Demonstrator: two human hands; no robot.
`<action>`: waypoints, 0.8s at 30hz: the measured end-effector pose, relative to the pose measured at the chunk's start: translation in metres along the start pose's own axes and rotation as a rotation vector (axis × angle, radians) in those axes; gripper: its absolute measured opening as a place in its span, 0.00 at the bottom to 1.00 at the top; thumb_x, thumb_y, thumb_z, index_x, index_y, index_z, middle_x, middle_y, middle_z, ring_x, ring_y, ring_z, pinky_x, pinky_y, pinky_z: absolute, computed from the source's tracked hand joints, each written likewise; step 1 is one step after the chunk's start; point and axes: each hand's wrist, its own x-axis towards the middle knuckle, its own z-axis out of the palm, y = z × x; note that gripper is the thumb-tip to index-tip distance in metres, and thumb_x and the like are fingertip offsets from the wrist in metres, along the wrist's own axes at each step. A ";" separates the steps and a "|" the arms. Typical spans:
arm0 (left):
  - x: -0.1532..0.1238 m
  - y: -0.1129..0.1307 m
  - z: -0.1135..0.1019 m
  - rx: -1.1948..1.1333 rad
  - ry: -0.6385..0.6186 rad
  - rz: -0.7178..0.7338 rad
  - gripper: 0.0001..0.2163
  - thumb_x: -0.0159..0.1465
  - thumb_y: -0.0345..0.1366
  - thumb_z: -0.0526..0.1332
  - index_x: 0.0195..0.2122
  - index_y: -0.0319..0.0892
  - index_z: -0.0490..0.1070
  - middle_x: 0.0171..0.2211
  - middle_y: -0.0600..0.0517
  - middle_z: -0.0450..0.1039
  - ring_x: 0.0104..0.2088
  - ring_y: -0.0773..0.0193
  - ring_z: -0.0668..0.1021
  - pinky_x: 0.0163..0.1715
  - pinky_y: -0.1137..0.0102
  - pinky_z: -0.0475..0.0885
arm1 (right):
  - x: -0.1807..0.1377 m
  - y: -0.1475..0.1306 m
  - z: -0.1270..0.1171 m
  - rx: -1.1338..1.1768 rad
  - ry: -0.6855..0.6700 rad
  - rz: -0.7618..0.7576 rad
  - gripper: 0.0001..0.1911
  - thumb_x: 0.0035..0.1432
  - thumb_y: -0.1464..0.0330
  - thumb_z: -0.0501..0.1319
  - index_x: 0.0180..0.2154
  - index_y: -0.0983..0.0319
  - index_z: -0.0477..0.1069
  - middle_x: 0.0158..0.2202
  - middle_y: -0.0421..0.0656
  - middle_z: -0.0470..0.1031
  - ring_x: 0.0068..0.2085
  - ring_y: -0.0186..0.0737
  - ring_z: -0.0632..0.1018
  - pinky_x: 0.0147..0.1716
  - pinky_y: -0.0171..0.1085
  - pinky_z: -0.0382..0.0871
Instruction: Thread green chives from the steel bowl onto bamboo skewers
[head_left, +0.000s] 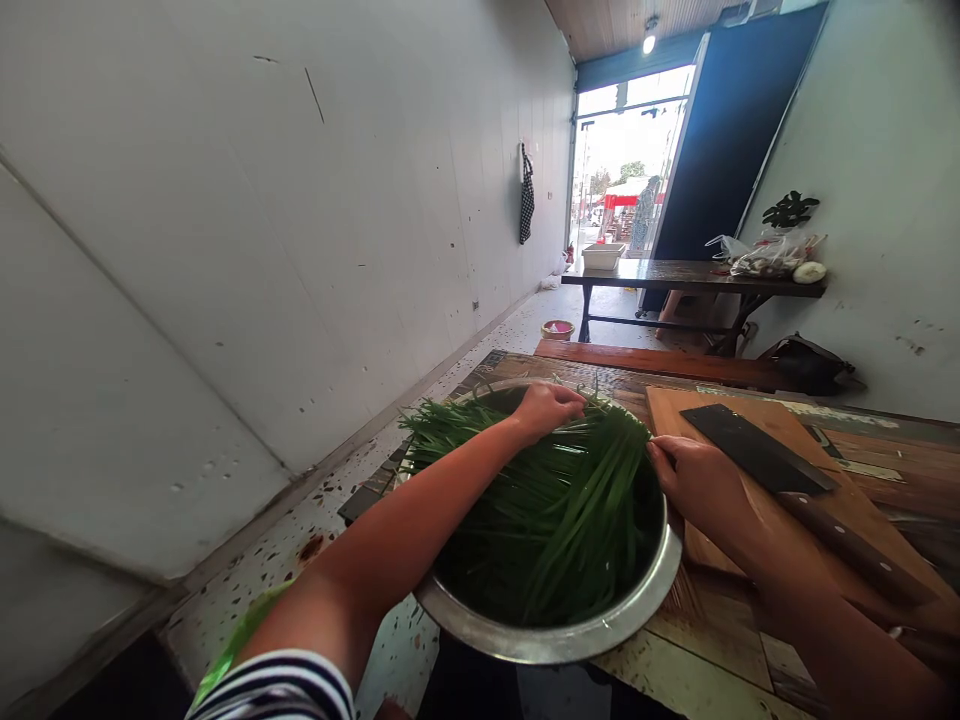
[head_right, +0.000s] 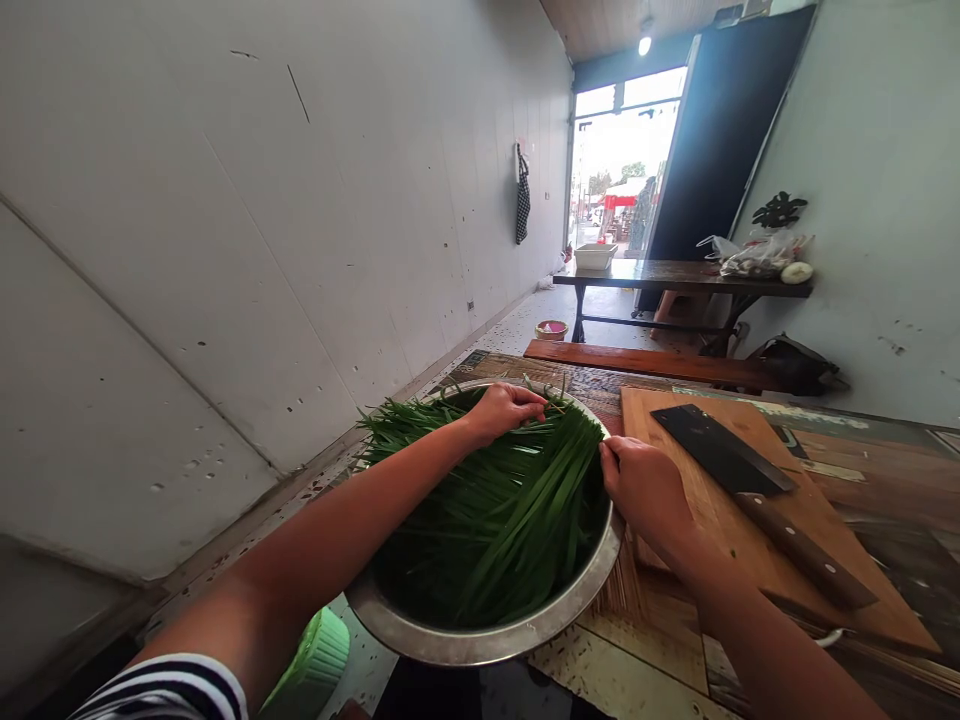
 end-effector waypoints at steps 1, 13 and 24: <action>-0.001 0.001 0.001 0.024 -0.024 0.018 0.12 0.56 0.32 0.62 0.40 0.32 0.77 0.30 0.48 0.78 0.22 0.74 0.70 0.24 0.78 0.66 | 0.000 0.000 0.000 0.002 0.005 0.000 0.18 0.62 0.64 0.48 0.34 0.61 0.75 0.33 0.45 0.79 0.34 0.41 0.77 0.32 0.36 0.63; -0.005 0.020 -0.031 0.569 -0.002 0.222 0.07 0.54 0.35 0.63 0.30 0.40 0.80 0.23 0.53 0.75 0.26 0.69 0.73 0.28 0.76 0.65 | 0.001 0.003 0.004 0.005 0.024 -0.008 0.17 0.62 0.64 0.49 0.33 0.61 0.75 0.33 0.45 0.79 0.34 0.42 0.77 0.31 0.37 0.62; 0.010 0.000 -0.014 0.764 -0.225 0.367 0.05 0.49 0.33 0.66 0.28 0.42 0.79 0.25 0.53 0.75 0.25 0.68 0.71 0.26 0.74 0.61 | 0.000 -0.001 -0.001 -0.007 0.008 0.012 0.17 0.62 0.63 0.49 0.34 0.61 0.75 0.34 0.45 0.79 0.34 0.42 0.78 0.31 0.36 0.62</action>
